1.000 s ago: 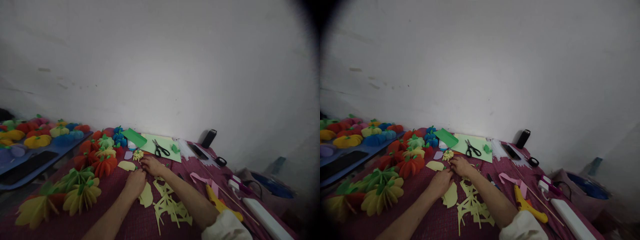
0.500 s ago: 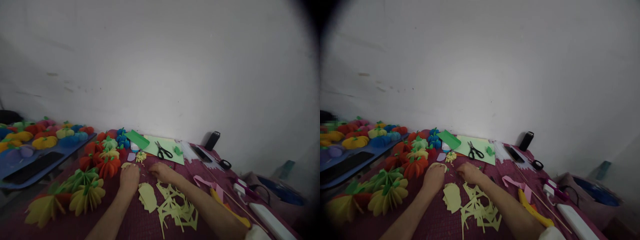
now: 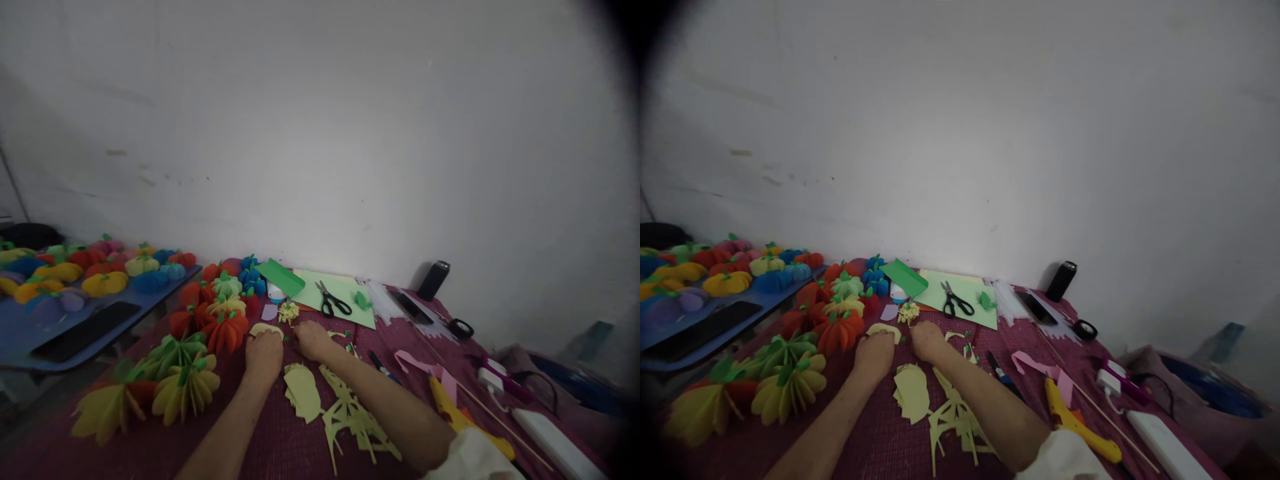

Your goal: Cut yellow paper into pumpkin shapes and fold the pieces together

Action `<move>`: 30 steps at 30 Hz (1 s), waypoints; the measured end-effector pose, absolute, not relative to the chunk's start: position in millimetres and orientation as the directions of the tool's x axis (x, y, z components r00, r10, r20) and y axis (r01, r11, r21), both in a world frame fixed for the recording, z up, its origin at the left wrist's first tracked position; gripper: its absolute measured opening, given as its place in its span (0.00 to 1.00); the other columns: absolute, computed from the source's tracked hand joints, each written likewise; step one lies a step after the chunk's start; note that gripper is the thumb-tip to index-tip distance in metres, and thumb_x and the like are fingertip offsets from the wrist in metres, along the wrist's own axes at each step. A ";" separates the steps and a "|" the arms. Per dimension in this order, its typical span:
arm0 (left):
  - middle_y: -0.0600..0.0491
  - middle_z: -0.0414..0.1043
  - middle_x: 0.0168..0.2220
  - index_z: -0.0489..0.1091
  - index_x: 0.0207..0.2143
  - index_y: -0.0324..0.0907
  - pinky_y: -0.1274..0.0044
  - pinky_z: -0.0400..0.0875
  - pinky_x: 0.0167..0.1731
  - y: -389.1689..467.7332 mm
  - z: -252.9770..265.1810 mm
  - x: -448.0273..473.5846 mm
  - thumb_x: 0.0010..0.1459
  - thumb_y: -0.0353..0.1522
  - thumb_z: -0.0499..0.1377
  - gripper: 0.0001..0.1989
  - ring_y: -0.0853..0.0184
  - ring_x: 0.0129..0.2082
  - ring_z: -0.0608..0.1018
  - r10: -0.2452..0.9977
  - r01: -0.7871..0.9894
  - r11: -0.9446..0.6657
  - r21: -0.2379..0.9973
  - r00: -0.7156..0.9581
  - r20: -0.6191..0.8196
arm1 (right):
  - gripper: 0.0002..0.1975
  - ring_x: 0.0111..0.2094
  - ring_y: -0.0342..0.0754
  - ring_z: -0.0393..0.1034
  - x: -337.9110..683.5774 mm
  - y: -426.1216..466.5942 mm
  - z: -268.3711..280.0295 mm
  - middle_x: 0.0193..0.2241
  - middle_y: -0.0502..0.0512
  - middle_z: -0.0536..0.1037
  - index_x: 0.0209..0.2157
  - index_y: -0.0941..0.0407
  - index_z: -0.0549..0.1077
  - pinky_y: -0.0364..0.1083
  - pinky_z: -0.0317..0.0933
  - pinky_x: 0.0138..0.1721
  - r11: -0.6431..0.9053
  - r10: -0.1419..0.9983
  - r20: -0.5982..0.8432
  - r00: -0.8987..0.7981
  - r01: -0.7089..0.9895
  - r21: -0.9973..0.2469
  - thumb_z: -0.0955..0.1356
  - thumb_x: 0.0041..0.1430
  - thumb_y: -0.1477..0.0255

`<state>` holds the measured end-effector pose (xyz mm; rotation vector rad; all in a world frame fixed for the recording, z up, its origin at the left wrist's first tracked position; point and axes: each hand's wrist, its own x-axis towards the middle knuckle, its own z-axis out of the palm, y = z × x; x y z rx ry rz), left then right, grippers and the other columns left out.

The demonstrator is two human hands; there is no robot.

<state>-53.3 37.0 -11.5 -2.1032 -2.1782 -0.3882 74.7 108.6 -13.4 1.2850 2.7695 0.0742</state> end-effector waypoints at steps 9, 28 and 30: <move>0.45 0.72 0.34 0.69 0.35 0.39 0.70 0.62 0.37 33.9 -0.5 -35.4 0.54 0.25 0.46 0.14 0.60 0.37 0.73 0.963 0.977 -0.069 0.200 0.013 0.269 | 0.09 0.26 0.43 0.69 174.6 101.2 20.8 0.24 0.52 0.76 0.27 0.58 0.74 0.42 0.63 0.30 0.729 0.682 -0.111 -0.723 0.684 0.027 0.62 0.53 0.78; 0.44 0.71 0.35 0.69 0.35 0.38 0.70 0.61 0.39 33.4 4.6 -35.3 0.54 0.25 0.46 0.13 0.60 0.39 0.72 0.969 0.957 -0.161 0.240 0.107 0.225 | 0.16 0.40 0.47 0.70 169.5 114.9 9.7 0.37 0.54 0.77 0.39 0.56 0.74 0.44 0.60 0.44 0.841 0.522 -0.016 -0.853 0.518 -0.156 0.59 0.52 0.79; 0.48 0.72 0.36 0.70 0.34 0.42 0.74 0.62 0.40 29.8 5.3 -25.3 0.54 0.29 0.49 0.11 0.64 0.40 0.71 0.949 0.922 -0.285 0.262 0.233 0.212 | 0.18 0.45 0.48 0.66 181.9 123.4 8.0 0.44 0.58 0.73 0.46 0.58 0.69 0.47 0.57 0.47 0.789 0.606 0.032 -0.795 0.595 -0.150 0.56 0.57 0.77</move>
